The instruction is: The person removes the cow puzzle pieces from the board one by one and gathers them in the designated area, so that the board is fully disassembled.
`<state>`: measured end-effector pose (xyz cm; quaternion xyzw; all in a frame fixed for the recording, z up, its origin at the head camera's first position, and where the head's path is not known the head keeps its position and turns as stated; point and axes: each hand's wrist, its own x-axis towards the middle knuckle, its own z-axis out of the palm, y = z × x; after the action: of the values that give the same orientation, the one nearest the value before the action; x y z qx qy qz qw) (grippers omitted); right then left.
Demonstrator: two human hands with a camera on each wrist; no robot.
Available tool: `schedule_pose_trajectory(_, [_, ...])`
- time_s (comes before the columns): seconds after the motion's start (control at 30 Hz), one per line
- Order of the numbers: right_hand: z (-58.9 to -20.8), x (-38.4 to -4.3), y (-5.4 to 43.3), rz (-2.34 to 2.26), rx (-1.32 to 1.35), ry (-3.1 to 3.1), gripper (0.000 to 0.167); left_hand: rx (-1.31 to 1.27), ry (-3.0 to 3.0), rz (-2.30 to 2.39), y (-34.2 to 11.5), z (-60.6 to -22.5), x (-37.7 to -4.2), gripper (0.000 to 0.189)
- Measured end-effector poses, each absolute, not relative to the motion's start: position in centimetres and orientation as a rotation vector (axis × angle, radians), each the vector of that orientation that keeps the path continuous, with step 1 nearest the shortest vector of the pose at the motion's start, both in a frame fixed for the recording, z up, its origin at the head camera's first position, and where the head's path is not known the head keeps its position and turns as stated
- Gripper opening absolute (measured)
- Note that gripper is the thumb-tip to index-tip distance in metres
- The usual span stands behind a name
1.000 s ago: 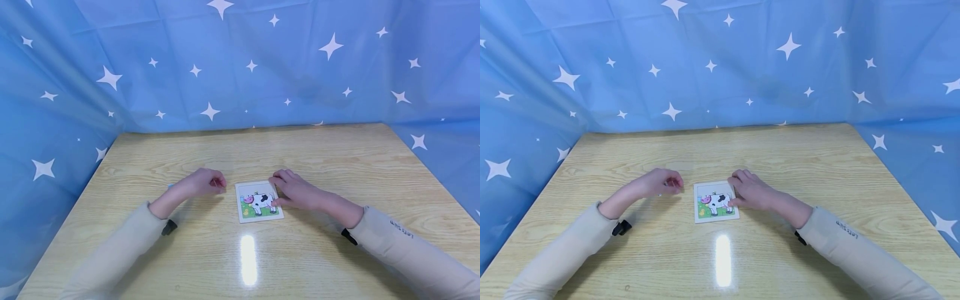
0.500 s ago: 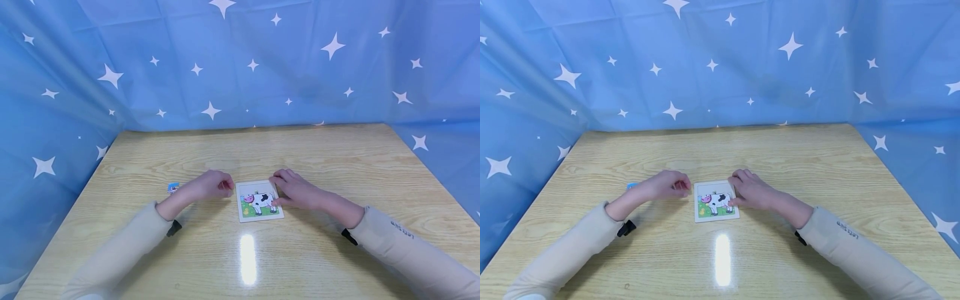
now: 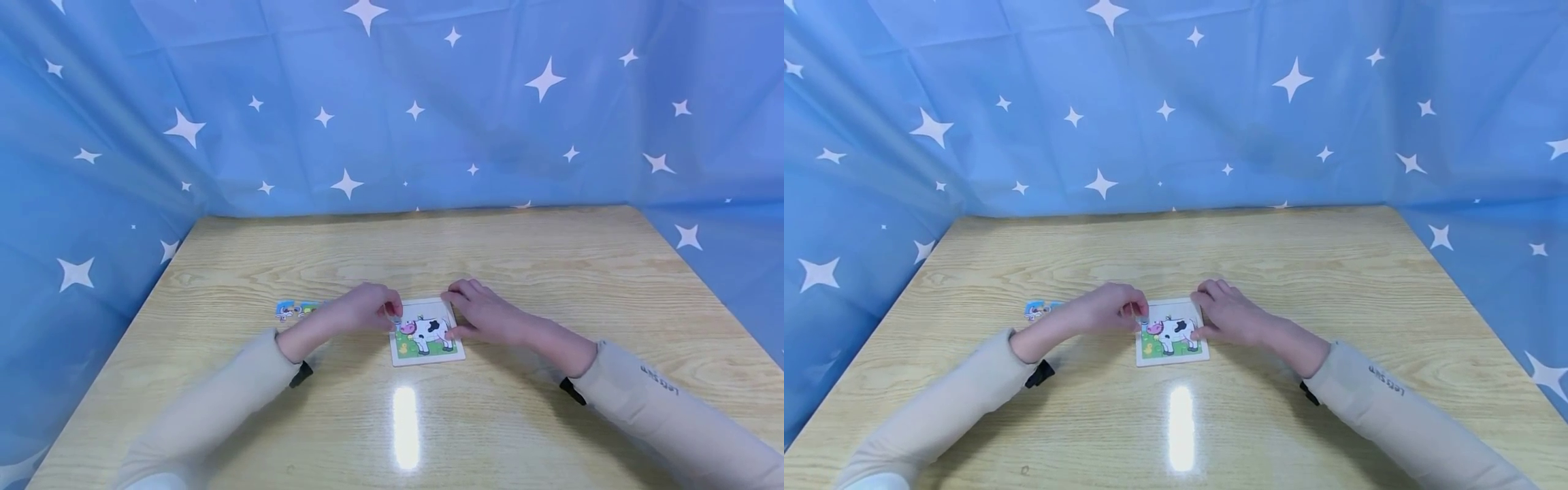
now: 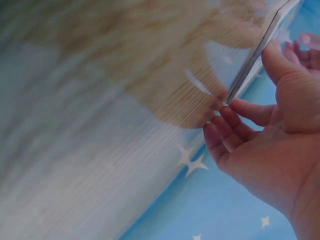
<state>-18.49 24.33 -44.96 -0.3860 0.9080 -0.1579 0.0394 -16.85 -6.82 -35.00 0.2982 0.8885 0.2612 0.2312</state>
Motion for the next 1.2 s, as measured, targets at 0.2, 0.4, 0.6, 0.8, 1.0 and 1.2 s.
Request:
schedule_pose_trajectory(0.2, [-45.1, -18.3, 24.2, -0.481, -1.187, 2.779, 0.096, 0.828, 2.456, 0.629, -5.6, -35.5, -16.5, 0.011])
schedule_pose_trajectory(0.4, [-44.7, -18.1, 24.1, -0.498, -1.189, 2.778, 0.101, 0.851, 2.481, 0.566, -5.1, -35.7, -16.5, 0.012])
schedule_pose_trajectory(0.6, [-44.5, -18.0, 24.1, -0.521, -1.187, 2.775, 0.103, 0.833, 2.508, 0.514, -4.8, -35.7, -16.4, 0.014])
schedule_pose_trajectory(0.8, [-44.9, -18.3, 24.2, -0.469, -1.172, 2.78, 0.1, 0.795, 2.51, 0.508, -4.4, -35.8, -16.4, 0.018])
schedule_pose_trajectory(1.0, [-44.8, -18.3, 24.3, -0.53, -1.2, 2.769, 0.089, 0.767, 2.506, 0.523, -4.1, -35.9, -16.4, 0.019])
schedule_pose_trajectory(1.2, [-44.5, -18.2, 24.3, -0.623, -1.256, 2.734, 0.063, 0.742, 2.487, 0.566, -4.0, -35.8, -16.7, 0.017])
